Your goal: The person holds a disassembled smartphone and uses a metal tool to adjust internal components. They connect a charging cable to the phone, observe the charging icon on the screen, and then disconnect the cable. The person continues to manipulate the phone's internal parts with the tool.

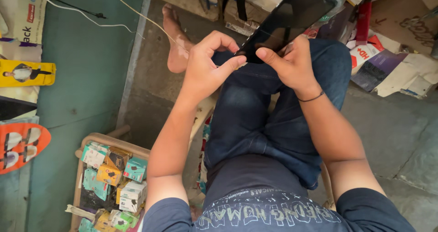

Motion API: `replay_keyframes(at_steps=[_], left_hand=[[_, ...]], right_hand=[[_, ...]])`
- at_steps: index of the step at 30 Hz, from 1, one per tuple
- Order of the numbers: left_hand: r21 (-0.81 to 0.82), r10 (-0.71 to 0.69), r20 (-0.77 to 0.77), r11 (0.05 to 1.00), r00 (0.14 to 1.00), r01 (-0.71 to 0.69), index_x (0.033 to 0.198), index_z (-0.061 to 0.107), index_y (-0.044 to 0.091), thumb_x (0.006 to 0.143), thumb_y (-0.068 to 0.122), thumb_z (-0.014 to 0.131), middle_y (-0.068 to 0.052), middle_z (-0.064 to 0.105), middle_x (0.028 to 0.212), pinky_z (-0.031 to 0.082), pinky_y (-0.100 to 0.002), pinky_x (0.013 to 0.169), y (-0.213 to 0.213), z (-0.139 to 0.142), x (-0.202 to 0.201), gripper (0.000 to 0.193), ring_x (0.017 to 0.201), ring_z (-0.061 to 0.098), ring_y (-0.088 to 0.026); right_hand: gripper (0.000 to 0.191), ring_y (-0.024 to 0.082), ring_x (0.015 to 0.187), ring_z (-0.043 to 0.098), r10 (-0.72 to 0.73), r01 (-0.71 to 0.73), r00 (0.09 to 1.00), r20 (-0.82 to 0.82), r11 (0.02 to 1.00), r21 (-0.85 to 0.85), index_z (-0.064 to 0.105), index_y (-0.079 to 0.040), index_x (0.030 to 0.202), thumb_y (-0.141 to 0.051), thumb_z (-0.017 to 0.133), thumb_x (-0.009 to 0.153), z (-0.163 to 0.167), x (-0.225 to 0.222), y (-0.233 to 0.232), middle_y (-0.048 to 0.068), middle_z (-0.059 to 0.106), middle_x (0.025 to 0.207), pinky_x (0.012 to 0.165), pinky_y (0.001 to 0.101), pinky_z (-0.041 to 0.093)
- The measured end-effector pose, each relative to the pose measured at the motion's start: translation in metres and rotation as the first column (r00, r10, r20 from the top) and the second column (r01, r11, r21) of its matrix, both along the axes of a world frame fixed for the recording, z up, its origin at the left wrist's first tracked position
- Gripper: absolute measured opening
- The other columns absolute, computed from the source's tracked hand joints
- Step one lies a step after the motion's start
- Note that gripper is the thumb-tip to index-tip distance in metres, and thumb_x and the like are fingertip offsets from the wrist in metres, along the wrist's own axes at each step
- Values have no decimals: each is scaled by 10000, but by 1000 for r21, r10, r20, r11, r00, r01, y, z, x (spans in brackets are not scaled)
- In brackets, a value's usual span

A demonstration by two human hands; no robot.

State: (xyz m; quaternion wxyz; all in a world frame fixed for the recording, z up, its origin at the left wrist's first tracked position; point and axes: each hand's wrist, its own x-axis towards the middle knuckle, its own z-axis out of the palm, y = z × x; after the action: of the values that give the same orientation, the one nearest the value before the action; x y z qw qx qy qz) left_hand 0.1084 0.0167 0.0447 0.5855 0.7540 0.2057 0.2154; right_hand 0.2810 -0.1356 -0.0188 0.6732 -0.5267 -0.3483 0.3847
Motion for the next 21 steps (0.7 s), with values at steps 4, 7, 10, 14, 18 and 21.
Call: replay_keyframes(at_steps=[4,7,10,14,18,21], left_hand=[[-71,-26,-40,997,999,23,930,629,19,851,56,809,-7,632,954,573,-259,784,3,-2,0,200,899,659,-128],[137,-33,18,990,999,31,941,632,2,835,16,834,-51,655,954,507,-280,830,4,-3,-2,229,904,659,-169],[160,-33,60,987,998,23,950,626,0,835,6,833,-71,655,967,507,-286,842,2,-5,-2,237,916,659,-190],[150,-37,89,988,995,24,959,630,4,840,13,837,-70,662,976,507,-286,846,0,-8,-3,239,922,662,-193],[184,-53,66,982,996,40,987,636,23,860,28,845,-72,670,1008,518,-297,872,2,-7,-6,245,963,678,-209],[289,-63,34,956,997,51,1089,633,27,836,69,877,-93,660,1088,524,-329,923,6,-1,-8,355,1044,669,-251]], right_hand=[[218,85,963,632,9,-9,1000,-4,1000,-7,655,-10,1149,-101,792,1006,-2,-1,1,14,699,1065,854,247,520],[208,87,968,636,19,-19,1000,2,1000,2,659,-10,1146,-96,787,1007,-3,-2,1,14,700,1069,862,247,522],[210,89,968,643,24,-24,1000,19,1000,13,653,-12,1141,-93,787,1002,-4,-2,-1,14,702,1069,863,244,526],[202,91,961,648,22,-22,999,46,1000,7,663,-6,1133,-79,790,995,-9,-4,-4,15,707,1056,861,239,526],[193,103,961,666,9,-10,991,132,1000,11,670,-3,1128,-82,797,1005,-10,-7,-4,40,718,1058,852,247,542],[178,134,944,696,-36,3,926,376,996,87,664,-16,1133,-69,794,1023,-2,-9,1,96,745,1098,830,259,571]])
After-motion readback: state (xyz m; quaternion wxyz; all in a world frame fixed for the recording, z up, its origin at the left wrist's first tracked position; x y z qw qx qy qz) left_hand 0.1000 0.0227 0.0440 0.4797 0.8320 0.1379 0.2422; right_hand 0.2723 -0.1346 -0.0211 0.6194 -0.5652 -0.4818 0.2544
